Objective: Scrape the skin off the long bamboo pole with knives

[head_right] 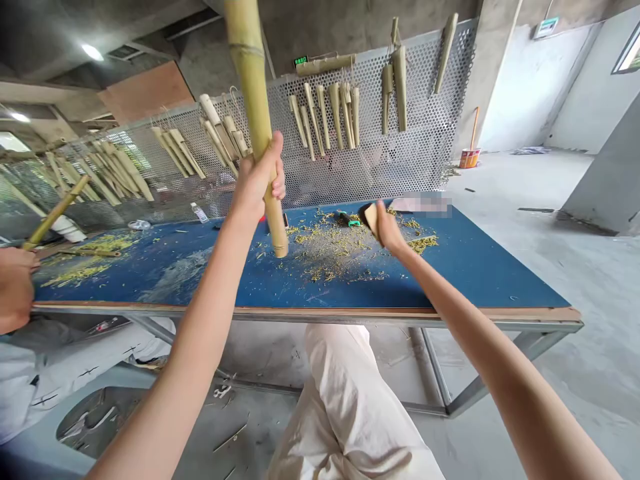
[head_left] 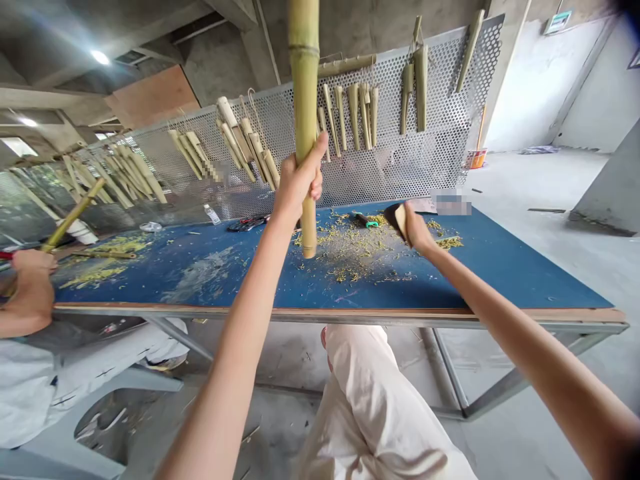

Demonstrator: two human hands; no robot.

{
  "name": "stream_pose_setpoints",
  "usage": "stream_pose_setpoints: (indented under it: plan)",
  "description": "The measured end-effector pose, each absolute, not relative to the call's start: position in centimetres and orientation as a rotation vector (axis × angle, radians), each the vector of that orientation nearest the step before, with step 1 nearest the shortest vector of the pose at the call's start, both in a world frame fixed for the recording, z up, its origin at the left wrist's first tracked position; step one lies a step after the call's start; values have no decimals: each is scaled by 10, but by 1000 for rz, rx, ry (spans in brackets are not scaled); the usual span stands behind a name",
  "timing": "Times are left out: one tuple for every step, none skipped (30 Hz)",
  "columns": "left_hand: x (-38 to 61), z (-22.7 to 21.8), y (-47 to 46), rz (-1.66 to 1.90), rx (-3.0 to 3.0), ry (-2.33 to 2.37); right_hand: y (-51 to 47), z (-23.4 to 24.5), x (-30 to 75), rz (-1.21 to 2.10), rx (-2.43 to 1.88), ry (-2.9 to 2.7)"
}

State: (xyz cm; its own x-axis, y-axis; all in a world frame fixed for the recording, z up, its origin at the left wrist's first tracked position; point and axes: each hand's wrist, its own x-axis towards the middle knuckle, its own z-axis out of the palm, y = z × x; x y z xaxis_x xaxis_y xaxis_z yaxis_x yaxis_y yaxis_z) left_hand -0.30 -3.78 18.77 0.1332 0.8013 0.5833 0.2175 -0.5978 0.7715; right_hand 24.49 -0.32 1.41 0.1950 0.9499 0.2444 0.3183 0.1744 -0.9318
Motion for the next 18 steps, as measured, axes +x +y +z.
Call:
stream_pose_setpoints:
  plan:
    - [6,188,-41,1479,1853,940,-7,15,230,788,-1307,-1420]
    - [13,188,-42,1472,1802,921,-11,16,216,841,-1272,-1492]
    - [19,187,-41,1471,1762,913,-15,17,204,879,-1244,-1541]
    - [22,186,-38,1462,1737,918,-19,18,193,925,-1229,-1576]
    - [23,184,-34,1458,1714,924,-22,19,184,967,-1215,-1603]
    - [22,181,-29,1461,1693,928,-24,20,177,990,-1196,-1617]
    - [19,178,-23,1468,1666,927,-25,21,171,1004,-1171,-1641]
    - [16,175,-18,1477,1633,917,-25,21,166,1000,-1151,-1650]
    - [11,171,-13,1483,1596,901,-25,22,163,992,-1138,-1658]
    - [6,167,-8,1484,1556,883,-23,22,161,984,-1126,-1673]
    - [0,163,-4,1482,1512,861,-20,21,160,976,-1121,-1687]
    - [-6,158,-1,1481,1461,834,-17,20,160,973,-1118,-1704]
    - [-12,153,3,1488,1398,801,-14,19,161,978,-1115,-1722]
    - [-18,147,6,1506,1318,757,-10,17,162,994,-1112,-1736]
    - [-22,141,10,1534,1218,704,-6,15,163,1030,-1107,-1743]
    - [-26,135,13,1562,1103,648,-3,13,164,1085,-1097,-1751]
    - [-29,128,17,1580,993,594,-1,11,165,1159,-1075,-1769]
    - [-31,121,21,1586,892,550,1,10,166,1244,-1046,-1788]
